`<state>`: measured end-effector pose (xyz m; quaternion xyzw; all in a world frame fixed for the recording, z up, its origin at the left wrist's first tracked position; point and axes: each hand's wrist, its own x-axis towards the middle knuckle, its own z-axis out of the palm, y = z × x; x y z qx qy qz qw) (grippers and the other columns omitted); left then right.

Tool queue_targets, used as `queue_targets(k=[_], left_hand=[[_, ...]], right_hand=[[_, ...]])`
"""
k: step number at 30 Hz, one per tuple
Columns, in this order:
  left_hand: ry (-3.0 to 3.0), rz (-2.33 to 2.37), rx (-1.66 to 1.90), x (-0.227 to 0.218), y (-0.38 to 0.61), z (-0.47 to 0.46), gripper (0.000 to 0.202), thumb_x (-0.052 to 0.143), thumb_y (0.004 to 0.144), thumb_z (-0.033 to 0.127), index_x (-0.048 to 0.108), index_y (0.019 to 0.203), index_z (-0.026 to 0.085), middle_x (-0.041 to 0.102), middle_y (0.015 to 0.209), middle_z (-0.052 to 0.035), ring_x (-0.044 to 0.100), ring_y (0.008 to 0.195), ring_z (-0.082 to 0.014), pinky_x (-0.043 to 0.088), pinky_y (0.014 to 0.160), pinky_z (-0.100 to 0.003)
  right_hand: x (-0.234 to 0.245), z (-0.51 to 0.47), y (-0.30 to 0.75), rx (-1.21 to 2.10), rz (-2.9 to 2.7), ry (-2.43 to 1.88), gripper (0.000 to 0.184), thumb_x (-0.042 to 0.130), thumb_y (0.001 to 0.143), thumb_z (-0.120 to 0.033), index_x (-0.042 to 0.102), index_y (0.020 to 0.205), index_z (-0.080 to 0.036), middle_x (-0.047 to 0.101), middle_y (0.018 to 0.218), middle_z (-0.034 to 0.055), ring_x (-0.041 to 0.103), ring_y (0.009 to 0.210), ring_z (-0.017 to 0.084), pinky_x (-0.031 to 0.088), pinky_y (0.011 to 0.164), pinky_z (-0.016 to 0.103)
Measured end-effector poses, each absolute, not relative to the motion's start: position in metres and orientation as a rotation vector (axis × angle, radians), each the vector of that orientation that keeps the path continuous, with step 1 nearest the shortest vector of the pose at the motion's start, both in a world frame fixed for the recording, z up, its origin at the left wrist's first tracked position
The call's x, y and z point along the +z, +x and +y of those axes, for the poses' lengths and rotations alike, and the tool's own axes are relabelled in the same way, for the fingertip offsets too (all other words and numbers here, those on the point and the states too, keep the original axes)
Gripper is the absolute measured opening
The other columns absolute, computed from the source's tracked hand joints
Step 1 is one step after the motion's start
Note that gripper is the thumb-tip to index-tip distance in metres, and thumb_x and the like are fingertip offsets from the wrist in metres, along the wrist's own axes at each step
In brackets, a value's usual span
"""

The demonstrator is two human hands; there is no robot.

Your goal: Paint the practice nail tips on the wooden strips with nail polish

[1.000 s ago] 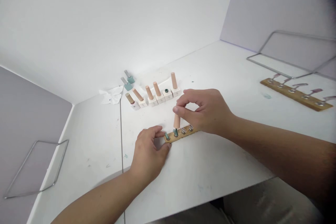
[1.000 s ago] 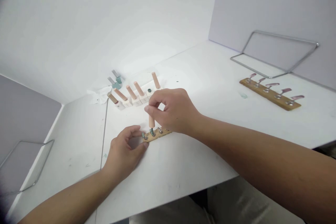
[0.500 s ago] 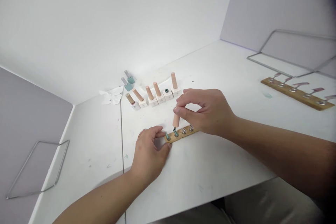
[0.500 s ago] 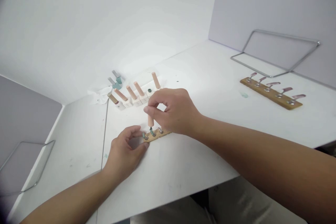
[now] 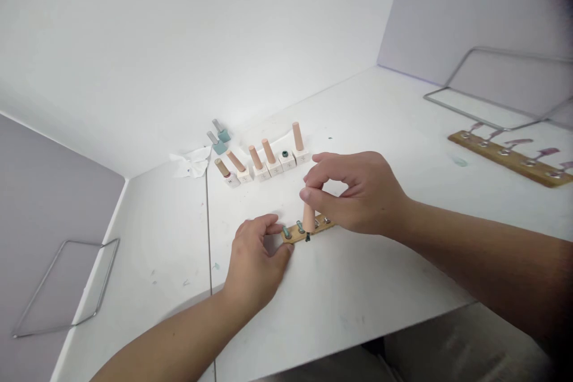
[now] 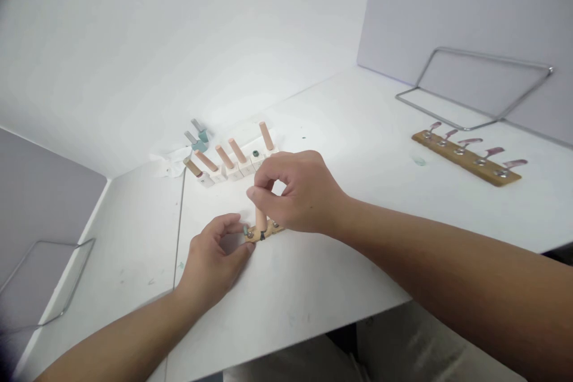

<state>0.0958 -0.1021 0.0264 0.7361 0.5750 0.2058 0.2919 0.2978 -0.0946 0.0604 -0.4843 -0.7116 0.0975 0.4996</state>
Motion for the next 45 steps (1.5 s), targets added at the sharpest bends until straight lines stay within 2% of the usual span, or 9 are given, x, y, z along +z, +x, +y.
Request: queue_targets(k=[6, 14, 26, 31, 37, 45], left_hand=[[1.966, 1.524, 0.571, 0.0256, 0.0949, -0.1016, 0.041, 0.064, 0.073, 0.022, 0.056, 0.113, 0.023, 0.068, 0.105, -0.0054, 0.064, 0.090, -0.0225, 0.051, 0.074, -0.038], [1.984, 1.520, 0.574, 0.0255, 0.0953, -0.1028, 0.040, 0.064, 0.074, 0.021, 0.055, 0.113, 0.024, 0.067, 0.104, -0.0037, 0.060, 0.100, -0.0240, 0.050, 0.074, -0.037], [1.986, 1.512, 0.568, 0.0255, 0.0958, -0.1021, 0.041, 0.064, 0.074, 0.022, 0.054, 0.114, 0.024, 0.068, 0.105, -0.0039, 0.060, 0.100, -0.0242, 0.050, 0.073, -0.037], [1.972, 1.524, 0.562, 0.0252, 0.0955, -0.1027, 0.040, 0.064, 0.074, 0.023, 0.055, 0.113, 0.024, 0.068, 0.105, -0.0040, 0.061, 0.100, -0.0246, 0.050, 0.076, -0.039], [1.953, 1.520, 0.556, 0.0248, 0.0953, -0.1025, 0.041, 0.064, 0.074, 0.024, 0.054, 0.114, 0.023, 0.068, 0.106, -0.0046, 0.062, 0.097, -0.0242, 0.051, 0.072, -0.038], [1.974, 1.532, 0.552, 0.0255, 0.0951, -0.1022, 0.040, 0.063, 0.075, 0.024, 0.054, 0.114, 0.025, 0.067, 0.106, -0.0034, 0.061, 0.100, -0.0239, 0.051, 0.069, -0.035]], right_hand=[[0.0589, -0.0919, 0.2985, 0.235, -1.693, -1.201, 0.017, 0.059, 0.075, -0.018, 0.056, 0.060, -0.024, 0.061, 0.057, -0.0065, 0.052, 0.051, 0.009, 0.047, 0.060, 0.029], [0.0612, -0.0907, 0.2967, 0.247, -1.660, -1.335, 0.021, 0.061, 0.078, -0.020, 0.061, 0.057, -0.024, 0.058, 0.056, -0.0061, 0.050, 0.049, 0.007, 0.036, 0.045, 0.024], [0.0564, -0.0904, 0.2994, 0.221, -1.704, -1.217, 0.014, 0.060, 0.077, -0.018, 0.059, 0.065, -0.024, 0.064, 0.061, -0.0069, 0.055, 0.055, 0.009, 0.048, 0.062, 0.029], [0.0558, -0.0912, 0.2993, 0.164, -1.692, -1.155, 0.015, 0.061, 0.073, -0.015, 0.056, 0.061, -0.023, 0.060, 0.056, -0.0081, 0.052, 0.049, 0.007, 0.048, 0.060, 0.027], [0.0558, -0.0916, 0.2990, 0.137, -1.691, -1.108, 0.015, 0.062, 0.072, -0.015, 0.056, 0.060, -0.023, 0.058, 0.054, -0.0087, 0.052, 0.047, 0.007, 0.050, 0.062, 0.027], [0.0550, -0.0876, 0.2983, 0.178, -1.672, -1.180, 0.016, 0.064, 0.073, -0.018, 0.060, 0.060, -0.025, 0.061, 0.054, -0.0095, 0.053, 0.049, 0.008, 0.049, 0.059, 0.027]])
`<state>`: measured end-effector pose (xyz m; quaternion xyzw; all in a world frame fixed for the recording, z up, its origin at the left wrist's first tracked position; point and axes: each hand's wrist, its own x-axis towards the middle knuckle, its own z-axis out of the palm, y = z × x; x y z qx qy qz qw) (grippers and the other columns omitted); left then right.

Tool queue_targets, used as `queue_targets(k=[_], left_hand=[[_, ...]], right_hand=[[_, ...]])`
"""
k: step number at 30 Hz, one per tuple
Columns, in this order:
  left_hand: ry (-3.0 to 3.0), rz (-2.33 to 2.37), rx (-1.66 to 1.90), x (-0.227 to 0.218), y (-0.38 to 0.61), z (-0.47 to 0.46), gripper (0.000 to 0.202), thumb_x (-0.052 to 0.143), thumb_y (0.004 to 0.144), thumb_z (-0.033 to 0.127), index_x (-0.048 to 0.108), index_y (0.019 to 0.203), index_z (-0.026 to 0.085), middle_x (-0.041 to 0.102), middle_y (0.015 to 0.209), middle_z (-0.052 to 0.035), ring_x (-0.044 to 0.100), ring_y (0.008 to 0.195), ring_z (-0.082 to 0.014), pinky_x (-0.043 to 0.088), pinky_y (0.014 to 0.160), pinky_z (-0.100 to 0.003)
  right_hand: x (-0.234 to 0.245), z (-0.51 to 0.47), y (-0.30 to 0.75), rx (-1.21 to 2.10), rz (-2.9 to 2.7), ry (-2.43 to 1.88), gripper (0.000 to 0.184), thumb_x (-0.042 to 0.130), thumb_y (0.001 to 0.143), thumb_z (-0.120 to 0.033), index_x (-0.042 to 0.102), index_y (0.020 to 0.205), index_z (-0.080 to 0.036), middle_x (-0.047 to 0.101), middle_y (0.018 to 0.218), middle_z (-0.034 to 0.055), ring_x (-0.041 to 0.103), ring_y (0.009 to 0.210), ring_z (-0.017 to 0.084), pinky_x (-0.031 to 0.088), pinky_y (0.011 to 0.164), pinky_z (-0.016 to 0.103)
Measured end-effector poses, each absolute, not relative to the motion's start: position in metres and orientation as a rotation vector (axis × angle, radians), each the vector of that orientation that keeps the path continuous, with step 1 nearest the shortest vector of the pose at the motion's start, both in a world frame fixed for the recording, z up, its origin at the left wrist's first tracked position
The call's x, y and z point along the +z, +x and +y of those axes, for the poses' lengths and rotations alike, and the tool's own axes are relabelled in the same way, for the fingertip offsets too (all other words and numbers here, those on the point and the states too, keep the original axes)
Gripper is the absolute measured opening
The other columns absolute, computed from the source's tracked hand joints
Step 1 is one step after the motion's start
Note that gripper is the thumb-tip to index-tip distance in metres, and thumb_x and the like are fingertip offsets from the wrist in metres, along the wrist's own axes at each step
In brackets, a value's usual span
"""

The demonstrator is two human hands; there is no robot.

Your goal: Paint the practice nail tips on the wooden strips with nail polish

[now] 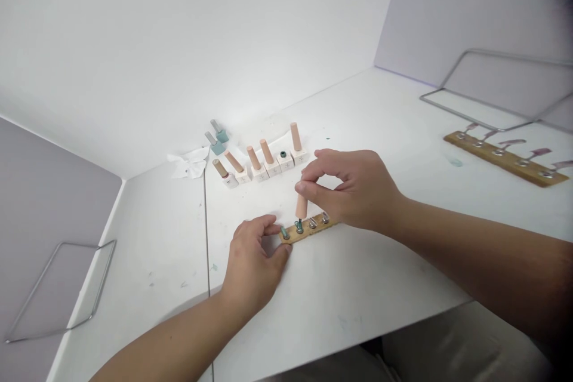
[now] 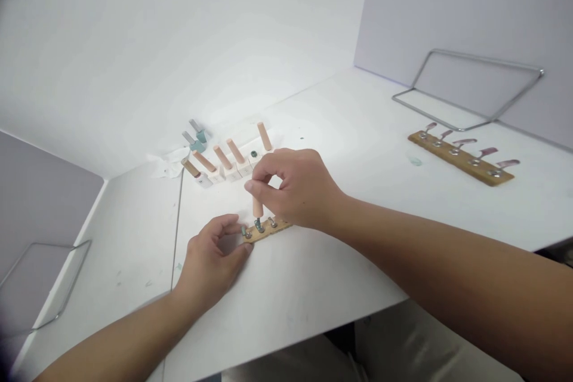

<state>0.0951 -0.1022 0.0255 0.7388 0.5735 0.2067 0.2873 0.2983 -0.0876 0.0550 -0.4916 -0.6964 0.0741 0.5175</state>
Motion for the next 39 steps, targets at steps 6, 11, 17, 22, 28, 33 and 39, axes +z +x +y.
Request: queue_targets(k=[6, 11, 17, 22, 28, 33, 39], left_hand=[[1.991, 1.539, 0.555, 0.0265, 0.0957, -0.1008, 0.040, 0.064, 0.074, 0.023, 0.054, 0.113, 0.025, 0.068, 0.104, -0.0029, 0.061, 0.097, -0.0232, 0.051, 0.068, -0.035], [1.981, 1.531, 0.558, 0.0255, 0.0958, -0.1010, 0.040, 0.064, 0.074, 0.024, 0.054, 0.113, 0.025, 0.068, 0.105, -0.0029, 0.061, 0.098, -0.0234, 0.051, 0.069, -0.036], [1.963, 1.527, 0.554, 0.0248, 0.0953, -0.1023, 0.041, 0.063, 0.074, 0.024, 0.054, 0.114, 0.026, 0.068, 0.105, -0.0029, 0.061, 0.099, -0.0238, 0.050, 0.069, -0.036], [1.957, 1.538, 0.544, 0.0263, 0.0955, -0.1022, 0.040, 0.063, 0.074, 0.024, 0.054, 0.114, 0.026, 0.068, 0.106, -0.0029, 0.060, 0.101, -0.0241, 0.050, 0.068, -0.035], [1.971, 1.544, 0.548, 0.0258, 0.0956, -0.1023, 0.041, 0.063, 0.074, 0.024, 0.055, 0.114, 0.025, 0.068, 0.105, -0.0034, 0.061, 0.098, -0.0238, 0.051, 0.069, -0.036], [2.012, 1.526, 0.566, 0.0237, 0.0943, -0.1018, 0.040, 0.063, 0.075, 0.024, 0.055, 0.114, 0.024, 0.068, 0.104, -0.0041, 0.061, 0.099, -0.0245, 0.051, 0.078, -0.040], [2.078, 1.512, 0.580, 0.0223, 0.0934, -0.1019, 0.041, 0.063, 0.074, 0.023, 0.055, 0.114, 0.025, 0.068, 0.103, -0.0028, 0.061, 0.100, -0.0245, 0.050, 0.085, -0.043]], right_hand=[[0.0545, -0.0876, 0.2977, 0.206, -1.625, -1.220, 0.019, 0.063, 0.076, -0.018, 0.063, 0.059, -0.026, 0.064, 0.060, -0.0097, 0.053, 0.051, 0.007, 0.049, 0.059, 0.027], [0.0524, -0.0874, 0.2984, 0.207, -1.657, -1.158, 0.016, 0.062, 0.077, -0.018, 0.062, 0.062, -0.026, 0.065, 0.060, -0.0099, 0.055, 0.054, 0.008, 0.050, 0.063, 0.027], [0.0526, -0.0883, 0.2997, 0.178, -1.686, -1.105, 0.013, 0.062, 0.074, -0.016, 0.060, 0.064, -0.023, 0.064, 0.060, -0.0084, 0.055, 0.052, 0.008, 0.051, 0.062, 0.027], [0.0537, -0.0907, 0.3000, 0.176, -1.706, -1.113, 0.015, 0.060, 0.074, -0.015, 0.057, 0.061, -0.022, 0.061, 0.059, -0.0071, 0.053, 0.050, 0.007, 0.050, 0.062, 0.027], [0.0554, -0.0930, 0.3005, 0.132, -1.675, -1.120, 0.015, 0.061, 0.073, -0.015, 0.056, 0.061, -0.022, 0.062, 0.060, -0.0067, 0.058, 0.055, 0.009, 0.052, 0.066, 0.028], [0.0534, -0.0904, 0.3010, 0.150, -1.677, -1.130, 0.014, 0.063, 0.074, -0.018, 0.058, 0.062, -0.023, 0.063, 0.060, -0.0076, 0.058, 0.055, 0.009, 0.053, 0.067, 0.029], [0.0504, -0.0882, 0.2982, 0.144, -1.663, -1.221, 0.018, 0.063, 0.077, -0.021, 0.062, 0.060, -0.025, 0.065, 0.062, -0.0053, 0.061, 0.060, 0.012, 0.055, 0.068, 0.031]])
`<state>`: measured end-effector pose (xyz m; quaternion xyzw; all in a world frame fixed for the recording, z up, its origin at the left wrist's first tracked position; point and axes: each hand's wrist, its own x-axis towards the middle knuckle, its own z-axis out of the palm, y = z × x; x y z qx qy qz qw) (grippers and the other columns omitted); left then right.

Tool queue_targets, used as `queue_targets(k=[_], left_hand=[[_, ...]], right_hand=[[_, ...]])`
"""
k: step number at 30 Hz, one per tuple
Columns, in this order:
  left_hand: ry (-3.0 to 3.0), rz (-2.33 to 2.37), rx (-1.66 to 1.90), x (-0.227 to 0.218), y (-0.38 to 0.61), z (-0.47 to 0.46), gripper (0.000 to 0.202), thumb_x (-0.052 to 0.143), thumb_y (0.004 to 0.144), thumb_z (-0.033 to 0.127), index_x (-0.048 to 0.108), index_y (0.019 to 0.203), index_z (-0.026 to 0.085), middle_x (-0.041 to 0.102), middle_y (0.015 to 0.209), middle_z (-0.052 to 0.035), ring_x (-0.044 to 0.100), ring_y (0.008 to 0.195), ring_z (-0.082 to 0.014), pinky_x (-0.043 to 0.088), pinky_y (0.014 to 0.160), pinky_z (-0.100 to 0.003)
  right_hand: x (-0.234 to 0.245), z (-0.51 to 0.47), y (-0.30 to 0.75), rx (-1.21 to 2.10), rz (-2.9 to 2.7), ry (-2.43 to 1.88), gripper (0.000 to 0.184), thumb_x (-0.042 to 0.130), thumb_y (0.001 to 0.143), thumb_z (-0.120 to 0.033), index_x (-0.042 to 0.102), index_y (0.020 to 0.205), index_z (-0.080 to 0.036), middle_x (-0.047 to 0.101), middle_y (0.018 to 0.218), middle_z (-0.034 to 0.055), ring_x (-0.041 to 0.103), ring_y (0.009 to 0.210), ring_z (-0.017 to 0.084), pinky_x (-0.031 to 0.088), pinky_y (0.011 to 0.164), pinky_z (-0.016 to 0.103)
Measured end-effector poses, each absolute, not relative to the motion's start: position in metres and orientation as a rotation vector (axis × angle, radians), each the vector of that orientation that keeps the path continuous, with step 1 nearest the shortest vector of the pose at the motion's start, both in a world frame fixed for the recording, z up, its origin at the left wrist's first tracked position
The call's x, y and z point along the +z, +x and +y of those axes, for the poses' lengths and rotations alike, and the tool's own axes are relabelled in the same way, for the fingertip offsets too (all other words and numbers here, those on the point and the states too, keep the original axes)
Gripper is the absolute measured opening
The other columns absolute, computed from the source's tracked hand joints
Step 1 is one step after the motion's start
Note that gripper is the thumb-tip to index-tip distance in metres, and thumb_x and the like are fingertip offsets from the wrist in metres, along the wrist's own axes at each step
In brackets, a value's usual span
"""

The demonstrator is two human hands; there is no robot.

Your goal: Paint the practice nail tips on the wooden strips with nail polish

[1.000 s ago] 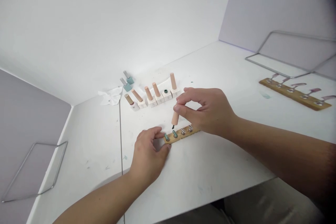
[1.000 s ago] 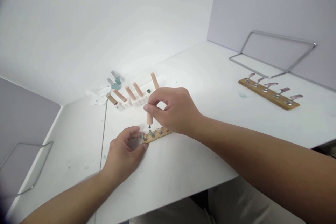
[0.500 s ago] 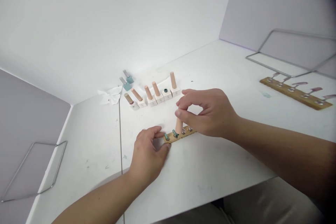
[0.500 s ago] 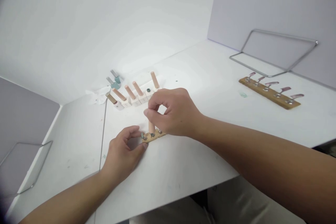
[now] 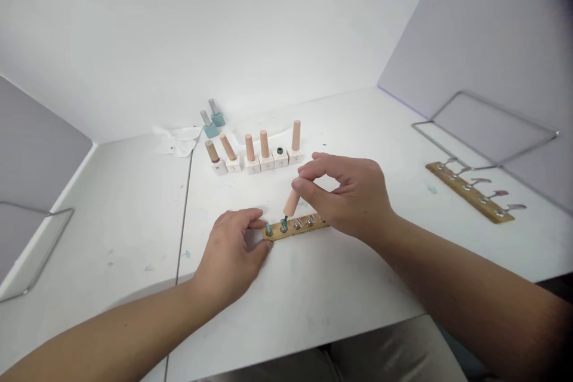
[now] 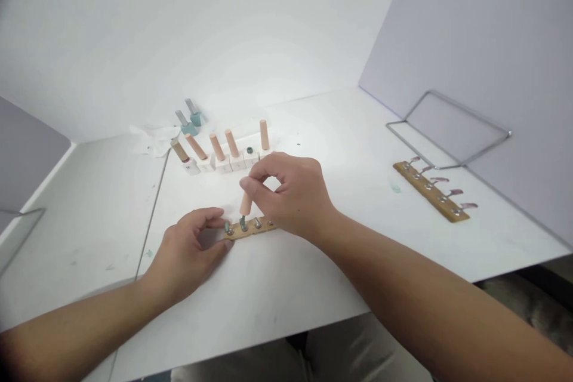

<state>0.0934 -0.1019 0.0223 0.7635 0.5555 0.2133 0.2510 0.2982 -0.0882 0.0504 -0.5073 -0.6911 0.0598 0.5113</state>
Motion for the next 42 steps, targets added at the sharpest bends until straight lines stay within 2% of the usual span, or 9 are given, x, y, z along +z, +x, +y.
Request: queue_targets(k=[4, 7, 9, 20, 23, 29, 42], left_hand=[[2.083, 1.506, 0.579, 0.0234, 0.0943, -0.1017, 0.039, 0.063, 0.073, 0.022, 0.057, 0.111, 0.025, 0.069, 0.100, -0.0026, 0.061, 0.099, -0.0251, 0.050, 0.086, -0.043], [2.077, 1.496, 0.590, 0.0225, 0.0950, -0.1009, 0.039, 0.062, 0.073, 0.023, 0.058, 0.111, 0.025, 0.069, 0.097, -0.0025, 0.061, 0.098, -0.0262, 0.049, 0.088, -0.044], [2.068, 1.495, 0.600, 0.0214, 0.0954, -0.1004, 0.037, 0.062, 0.073, 0.023, 0.058, 0.110, 0.024, 0.069, 0.098, -0.0026, 0.060, 0.099, -0.0267, 0.049, 0.088, -0.045], [2.081, 1.450, 0.626, 0.0191, 0.0931, -0.1021, 0.037, 0.060, 0.073, 0.020, 0.058, 0.110, 0.025, 0.069, 0.096, -0.0025, 0.060, 0.099, -0.0268, 0.050, 0.085, -0.043], [2.082, 1.441, 0.640, 0.0183, 0.0932, -0.1020, 0.037, 0.061, 0.073, 0.020, 0.058, 0.110, 0.026, 0.069, 0.096, -0.0024, 0.060, 0.098, -0.0265, 0.050, 0.085, -0.043], [2.088, 1.437, 0.640, 0.0178, 0.0935, -0.1025, 0.038, 0.061, 0.072, 0.019, 0.058, 0.109, 0.025, 0.068, 0.096, -0.0023, 0.059, 0.099, -0.0264, 0.049, 0.087, -0.044], [2.070, 1.403, 0.692, 0.0155, 0.0927, -0.1026, 0.038, 0.060, 0.071, 0.015, 0.058, 0.107, 0.026, 0.069, 0.094, -0.0020, 0.060, 0.096, -0.0255, 0.049, 0.084, -0.042]], right_hand=[[0.0501, -0.0880, 0.2965, 0.104, -1.632, -1.210, 0.015, 0.064, 0.076, -0.019, 0.063, 0.062, -0.024, 0.067, 0.067, -0.0050, 0.063, 0.065, 0.012, 0.055, 0.078, 0.035], [0.0501, -0.0880, 0.2962, 0.096, -1.643, -1.134, 0.018, 0.064, 0.076, -0.016, 0.059, 0.060, -0.023, 0.066, 0.063, -0.0063, 0.065, 0.069, 0.012, 0.052, 0.091, 0.039], [0.0505, -0.0885, 0.2961, 0.102, -1.672, -1.104, 0.019, 0.063, 0.076, -0.015, 0.057, 0.060, -0.023, 0.066, 0.062, -0.0063, 0.066, 0.070, 0.013, 0.051, 0.093, 0.041], [0.0502, -0.0914, 0.2976, 0.177, -1.708, -1.051, 0.015, 0.063, 0.074, -0.013, 0.058, 0.063, -0.023, 0.064, 0.059, -0.0055, 0.065, 0.064, 0.014, 0.053, 0.091, 0.046], [0.0515, -0.0909, 0.2972, 0.161, -1.663, -1.076, 0.013, 0.063, 0.074, -0.015, 0.061, 0.066, -0.024, 0.065, 0.060, -0.0045, 0.066, 0.066, 0.015, 0.053, 0.090, 0.046], [0.0524, -0.0892, 0.2931, 0.117, -1.659, -1.109, 0.020, 0.062, 0.077, -0.015, 0.061, 0.060, -0.025, 0.065, 0.056, -0.0058, 0.066, 0.067, 0.015, 0.053, 0.091, 0.045], [0.0527, -0.0924, 0.2914, 0.208, -1.654, -1.094, 0.019, 0.061, 0.078, -0.012, 0.063, 0.066, -0.027, 0.068, 0.061, -0.0059, 0.066, 0.077, 0.016, 0.048, 0.098, 0.048]])
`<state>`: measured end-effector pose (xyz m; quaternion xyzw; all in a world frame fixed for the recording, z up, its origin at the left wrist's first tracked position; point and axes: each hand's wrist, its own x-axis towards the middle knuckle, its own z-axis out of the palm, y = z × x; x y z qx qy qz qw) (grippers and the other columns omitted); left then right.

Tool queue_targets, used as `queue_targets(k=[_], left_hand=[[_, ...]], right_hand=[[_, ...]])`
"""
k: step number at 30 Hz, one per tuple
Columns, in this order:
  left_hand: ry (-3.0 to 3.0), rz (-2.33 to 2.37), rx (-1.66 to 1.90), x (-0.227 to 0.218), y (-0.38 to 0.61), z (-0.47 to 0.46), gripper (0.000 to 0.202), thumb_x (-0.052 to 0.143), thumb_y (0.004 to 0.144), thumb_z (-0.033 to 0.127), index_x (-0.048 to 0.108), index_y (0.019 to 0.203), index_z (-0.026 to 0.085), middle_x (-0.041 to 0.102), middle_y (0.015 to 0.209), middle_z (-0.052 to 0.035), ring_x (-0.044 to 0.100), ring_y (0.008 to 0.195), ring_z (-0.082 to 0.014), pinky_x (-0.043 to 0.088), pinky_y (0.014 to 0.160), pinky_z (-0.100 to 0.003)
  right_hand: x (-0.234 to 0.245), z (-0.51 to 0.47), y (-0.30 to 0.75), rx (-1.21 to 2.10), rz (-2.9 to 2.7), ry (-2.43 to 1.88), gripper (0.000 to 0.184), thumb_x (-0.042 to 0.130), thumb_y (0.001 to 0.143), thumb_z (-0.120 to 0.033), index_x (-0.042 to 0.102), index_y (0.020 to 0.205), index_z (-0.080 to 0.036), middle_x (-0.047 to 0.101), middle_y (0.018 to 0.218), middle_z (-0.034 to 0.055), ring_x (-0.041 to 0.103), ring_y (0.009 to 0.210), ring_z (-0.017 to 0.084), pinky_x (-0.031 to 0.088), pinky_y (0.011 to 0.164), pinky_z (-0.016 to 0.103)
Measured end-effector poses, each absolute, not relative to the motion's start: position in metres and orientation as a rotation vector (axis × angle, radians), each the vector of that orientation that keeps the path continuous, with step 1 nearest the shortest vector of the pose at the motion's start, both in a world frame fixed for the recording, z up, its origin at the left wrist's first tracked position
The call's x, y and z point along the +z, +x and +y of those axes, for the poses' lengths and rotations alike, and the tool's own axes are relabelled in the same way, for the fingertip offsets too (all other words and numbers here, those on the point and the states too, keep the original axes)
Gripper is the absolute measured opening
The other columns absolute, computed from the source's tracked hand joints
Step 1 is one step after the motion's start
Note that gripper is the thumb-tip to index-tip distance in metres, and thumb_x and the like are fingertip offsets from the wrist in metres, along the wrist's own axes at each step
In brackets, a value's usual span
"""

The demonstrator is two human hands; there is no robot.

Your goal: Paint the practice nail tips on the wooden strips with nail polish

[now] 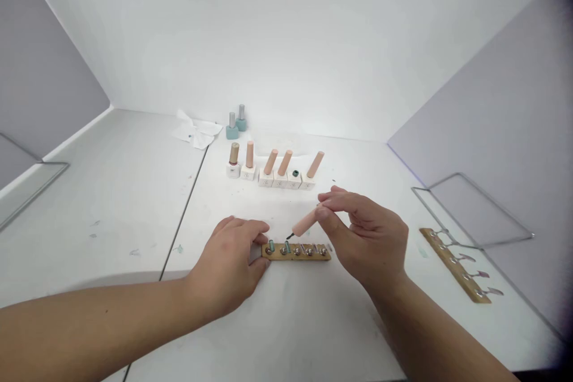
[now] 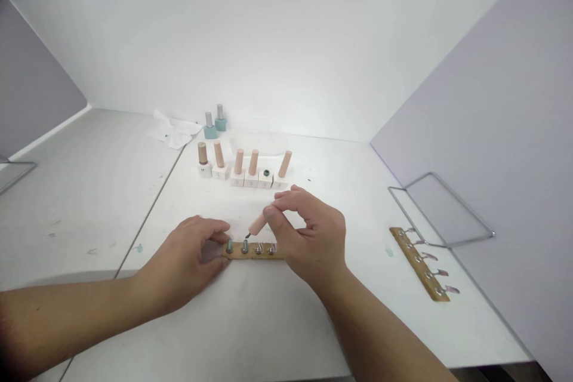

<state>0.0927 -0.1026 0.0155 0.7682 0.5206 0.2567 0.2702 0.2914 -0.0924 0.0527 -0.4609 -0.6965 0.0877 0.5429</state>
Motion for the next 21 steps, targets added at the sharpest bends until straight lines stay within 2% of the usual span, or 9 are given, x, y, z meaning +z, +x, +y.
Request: queue_targets(k=[11, 21], left_hand=[[2.066, 1.399, 0.661, 0.0176, 0.0935, -0.1036, 0.038, 0.058, 0.072, 0.014, 0.057, 0.109, 0.024, 0.068, 0.095, -0.0023, 0.058, 0.098, -0.0252, 0.048, 0.086, -0.044], [2.086, 1.407, 0.623, 0.0184, 0.0933, -0.1023, 0.038, 0.059, 0.074, 0.017, 0.056, 0.111, 0.023, 0.068, 0.096, -0.0023, 0.058, 0.100, -0.0256, 0.048, 0.087, -0.045]], right_hand=[[0.0489, -0.0907, 0.2989, 0.142, -1.758, -1.053, 0.013, 0.063, 0.075, -0.012, 0.061, 0.072, -0.025, 0.068, 0.064, -0.0051, 0.067, 0.073, 0.016, 0.052, 0.093, 0.047], [0.0503, -0.0922, 0.3010, 0.114, -1.763, -0.973, 0.017, 0.063, 0.071, -0.008, 0.060, 0.069, -0.025, 0.065, 0.060, -0.0065, 0.065, 0.067, 0.014, 0.053, 0.092, 0.044]])
